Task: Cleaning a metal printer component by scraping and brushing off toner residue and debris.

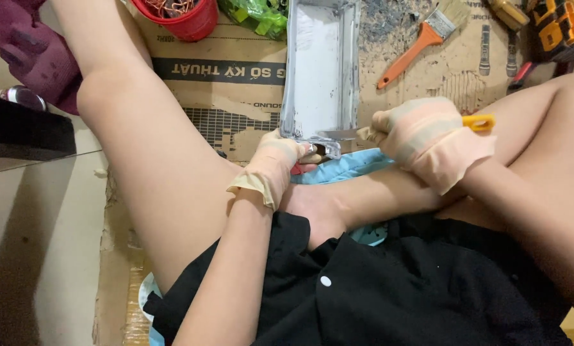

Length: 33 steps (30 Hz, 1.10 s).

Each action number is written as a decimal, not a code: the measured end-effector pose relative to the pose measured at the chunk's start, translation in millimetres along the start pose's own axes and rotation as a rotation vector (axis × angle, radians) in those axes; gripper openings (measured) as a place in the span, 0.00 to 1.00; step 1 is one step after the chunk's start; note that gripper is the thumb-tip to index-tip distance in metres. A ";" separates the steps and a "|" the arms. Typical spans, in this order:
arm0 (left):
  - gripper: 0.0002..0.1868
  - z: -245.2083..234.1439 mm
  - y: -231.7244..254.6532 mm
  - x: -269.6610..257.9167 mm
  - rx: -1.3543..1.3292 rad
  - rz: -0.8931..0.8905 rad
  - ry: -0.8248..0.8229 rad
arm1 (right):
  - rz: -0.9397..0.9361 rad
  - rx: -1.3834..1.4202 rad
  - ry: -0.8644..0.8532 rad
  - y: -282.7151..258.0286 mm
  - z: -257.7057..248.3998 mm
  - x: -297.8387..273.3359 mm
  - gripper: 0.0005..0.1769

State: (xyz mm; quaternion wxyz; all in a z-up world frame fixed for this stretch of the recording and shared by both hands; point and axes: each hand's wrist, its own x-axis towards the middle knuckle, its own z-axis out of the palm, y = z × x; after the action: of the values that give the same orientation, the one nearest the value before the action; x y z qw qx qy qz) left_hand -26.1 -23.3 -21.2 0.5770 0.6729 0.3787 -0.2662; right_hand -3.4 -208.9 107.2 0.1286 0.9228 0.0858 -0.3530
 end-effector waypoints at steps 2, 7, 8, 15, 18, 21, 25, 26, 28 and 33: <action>0.27 0.3 6.7 -4.0 0.219 -0.039 0.010 | 0.013 0.022 0.003 3.9 11.5 12.3 0.24; 0.25 -0.5 -15.5 44.2 0.162 -0.057 0.034 | 0.004 -0.001 -0.012 -7.5 -5.2 0.9 0.22; 0.26 -0.1 -21.7 55.7 0.113 -0.060 0.045 | 0.001 -0.010 -0.019 -8.1 -5.7 0.1 0.21; 0.20 0.5 0.8 6.1 -0.086 -0.104 0.007 | 0.097 0.089 -0.101 -36.4 -29.1 -32.6 0.23; 0.23 -0.5 3.6 -6.5 -0.221 -0.064 0.033 | 0.191 0.122 -0.096 -28.0 2.7 -10.0 0.21; 0.25 -1.5 1.9 -0.7 -0.216 -0.092 0.034 | 0.241 0.139 -0.166 -32.2 0.8 -17.9 0.26; 0.24 1.4 6.1 -4.8 -0.205 -0.119 0.040 | 0.277 0.200 -0.142 -39.2 -11.6 -32.5 0.23; 0.23 -1.2 8.2 -6.6 -0.207 -0.131 0.065 | 0.269 0.200 -0.129 -42.8 -13.2 -30.6 0.24; 0.22 -0.9 12.0 -8.9 -0.125 -0.131 0.051 | 0.259 0.208 -0.112 -40.5 -8.4 -27.6 0.23; 0.22 -6.5 26.4 -27.1 -0.115 -0.163 0.040 | 0.237 0.188 -0.059 -37.1 -5.2 -25.7 0.22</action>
State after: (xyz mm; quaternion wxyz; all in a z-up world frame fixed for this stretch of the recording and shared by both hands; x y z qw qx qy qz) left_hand -20.5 -23.6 16.7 0.5833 0.6109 0.4583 -0.2764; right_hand -28.3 -173.8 121.7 0.0847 0.9236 -0.0608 -0.3689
